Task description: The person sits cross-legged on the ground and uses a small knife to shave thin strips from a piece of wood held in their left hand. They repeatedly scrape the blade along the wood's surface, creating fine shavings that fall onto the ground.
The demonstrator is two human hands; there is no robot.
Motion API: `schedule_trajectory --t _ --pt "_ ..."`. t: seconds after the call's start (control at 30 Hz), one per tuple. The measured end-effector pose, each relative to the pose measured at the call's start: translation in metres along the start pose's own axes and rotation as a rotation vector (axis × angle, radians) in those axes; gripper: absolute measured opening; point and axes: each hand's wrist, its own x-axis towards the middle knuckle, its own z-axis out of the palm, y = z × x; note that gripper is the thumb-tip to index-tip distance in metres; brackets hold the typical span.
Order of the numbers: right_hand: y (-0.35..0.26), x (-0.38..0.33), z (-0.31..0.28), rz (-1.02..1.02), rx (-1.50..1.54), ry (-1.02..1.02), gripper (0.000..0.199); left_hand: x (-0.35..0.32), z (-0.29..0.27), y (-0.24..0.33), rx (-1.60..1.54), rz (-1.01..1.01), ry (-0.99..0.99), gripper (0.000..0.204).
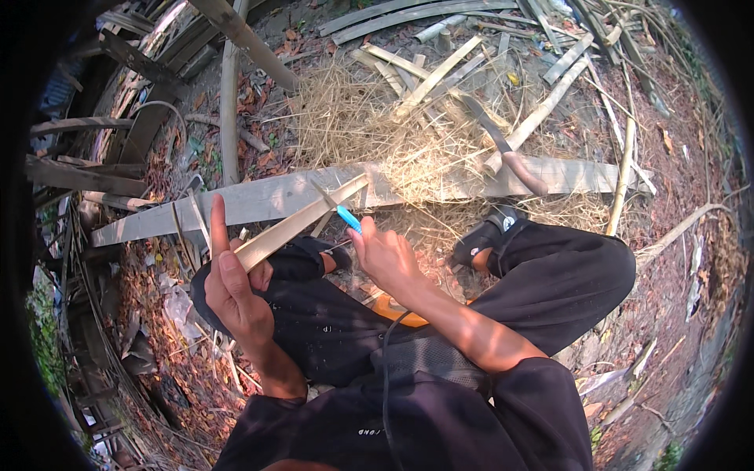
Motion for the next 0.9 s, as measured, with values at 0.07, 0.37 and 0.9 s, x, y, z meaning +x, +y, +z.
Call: schedule_trajectory --t 0.07,0.37,0.9 --pt "0.036 0.014 0.011 0.014 -0.012 0.039 0.035 0.003 0.0 0.002 0.019 0.002 -0.001 0.056" --pt "0.019 0.007 -0.005 -0.213 0.104 0.104 0.03 -0.001 0.0 -0.005 -0.009 0.036 -0.054 0.056" --pt "0.017 0.022 0.003 -0.116 0.018 0.021 0.035 -0.002 -0.001 -0.005 -0.012 0.019 -0.01 0.053"
